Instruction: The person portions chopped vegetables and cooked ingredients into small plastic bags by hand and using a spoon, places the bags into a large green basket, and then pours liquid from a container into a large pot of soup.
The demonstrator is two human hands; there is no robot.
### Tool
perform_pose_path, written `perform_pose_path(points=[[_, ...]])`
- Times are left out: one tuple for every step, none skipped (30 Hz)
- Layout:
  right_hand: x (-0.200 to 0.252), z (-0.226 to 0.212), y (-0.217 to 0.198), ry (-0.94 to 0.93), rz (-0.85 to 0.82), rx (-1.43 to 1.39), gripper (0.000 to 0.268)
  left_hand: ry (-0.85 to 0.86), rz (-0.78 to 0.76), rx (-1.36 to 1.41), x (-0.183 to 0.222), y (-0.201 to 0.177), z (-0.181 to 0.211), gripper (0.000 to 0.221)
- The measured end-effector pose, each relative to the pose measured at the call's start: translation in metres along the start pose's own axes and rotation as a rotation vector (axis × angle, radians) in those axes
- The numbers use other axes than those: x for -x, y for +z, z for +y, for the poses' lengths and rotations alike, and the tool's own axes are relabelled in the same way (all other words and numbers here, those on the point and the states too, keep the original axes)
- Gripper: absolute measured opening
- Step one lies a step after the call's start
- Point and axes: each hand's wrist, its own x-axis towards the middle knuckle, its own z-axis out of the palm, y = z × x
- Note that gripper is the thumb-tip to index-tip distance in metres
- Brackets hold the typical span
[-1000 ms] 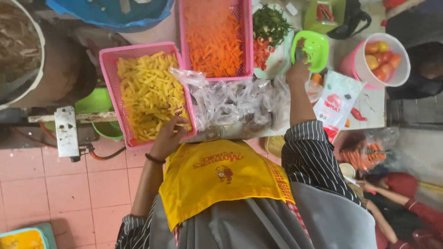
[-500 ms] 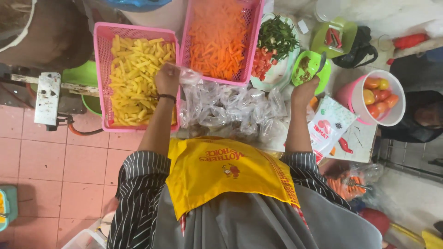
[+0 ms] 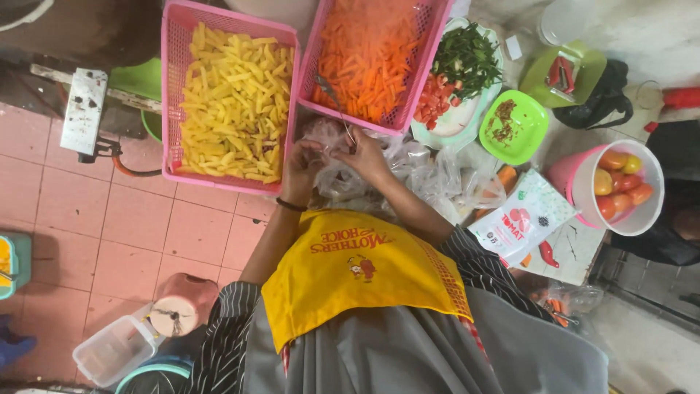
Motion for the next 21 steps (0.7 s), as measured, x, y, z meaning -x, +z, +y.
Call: perform_pose_path(points=[[-0.001,0.005,0.002,0.000,-0.006,-0.001,0.051,-0.001,0.007,0.000,0.004,-0.001,0.010,0.041],[-0.001,0.010,0.004,0.028,0.035,-0.050,0.048,-0.029,0.056,0.051,0.009,-0.002,0.020,0.047],[-0.003,0.014,0.005,0.056,0.078,-0.097,0.045,-0.056,0.105,0.104,0.012,-0.002,0.030,0.054],[-0.007,0.012,0.000,0.055,0.073,-0.097,0.045,-0.055,0.110,0.104,0.011,-0.001,0.027,0.054],[-0.009,0.010,-0.005,0.150,0.107,-0.302,0.042,-0.040,0.128,0.047,0.012,0.000,0.023,0.046],[-0.010,0.009,-0.010,0.246,0.141,-0.507,0.040,-0.026,0.145,-0.010,0.014,0.002,0.019,0.039],[-0.008,0.004,-0.010,0.249,0.141,-0.504,0.040,-0.029,0.145,-0.009,0.012,0.003,0.018,0.039],[-0.006,-0.001,-0.010,0.271,0.120,-0.564,0.035,-0.013,0.114,-0.413,0.009,0.005,0.018,0.045],[-0.006,-0.006,-0.011,0.289,0.099,-0.622,0.031,0.007,0.078,-0.816,0.006,0.007,0.018,0.063],[-0.004,0.001,-0.012,0.290,0.100,-0.619,0.031,0.007,0.077,-0.813,0.004,0.005,0.011,0.063],[-0.005,0.008,-0.014,0.253,0.054,-0.487,0.032,0.072,0.110,-0.855,-0.001,0.002,0.004,0.035],[-0.008,0.014,-0.016,0.215,0.008,-0.354,0.035,0.138,0.142,-0.897,-0.007,0.000,-0.002,0.009],[-0.008,-0.007,-0.033,0.212,0.011,-0.352,0.035,0.142,0.141,-0.895,-0.012,-0.002,0.002,0.009],[-0.007,-0.029,-0.049,0.145,0.008,-0.148,0.021,0.153,0.145,-0.867,-0.017,-0.003,0.006,0.005],[-0.003,-0.050,-0.066,0.082,0.001,0.055,0.017,0.158,0.149,-0.840,-0.018,-0.005,0.009,0.012],[-0.004,-0.062,-0.083,0.084,0.002,0.058,0.017,0.157,0.148,-0.838,-0.020,-0.006,0.008,0.012],[-0.007,-0.074,-0.101,0.029,0.008,0.269,0.028,0.179,0.166,-0.887,-0.024,-0.008,0.008,0.012],[-0.010,-0.087,-0.118,-0.027,0.015,0.480,0.039,0.202,0.185,-0.936,-0.028,-0.010,0.008,0.014],[-0.015,-0.093,-0.129,-0.029,0.015,0.481,0.039,0.203,0.186,-0.934,-0.030,-0.012,0.007,0.014],[-0.020,-0.100,-0.141,0.051,0.018,0.567,0.037,0.232,0.204,-0.945,-0.032,-0.014,0.007,0.014],[-0.025,-0.106,-0.152,0.131,0.022,0.654,0.035,0.261,0.222,-0.954,-0.035,-0.016,0.006,0.013]])
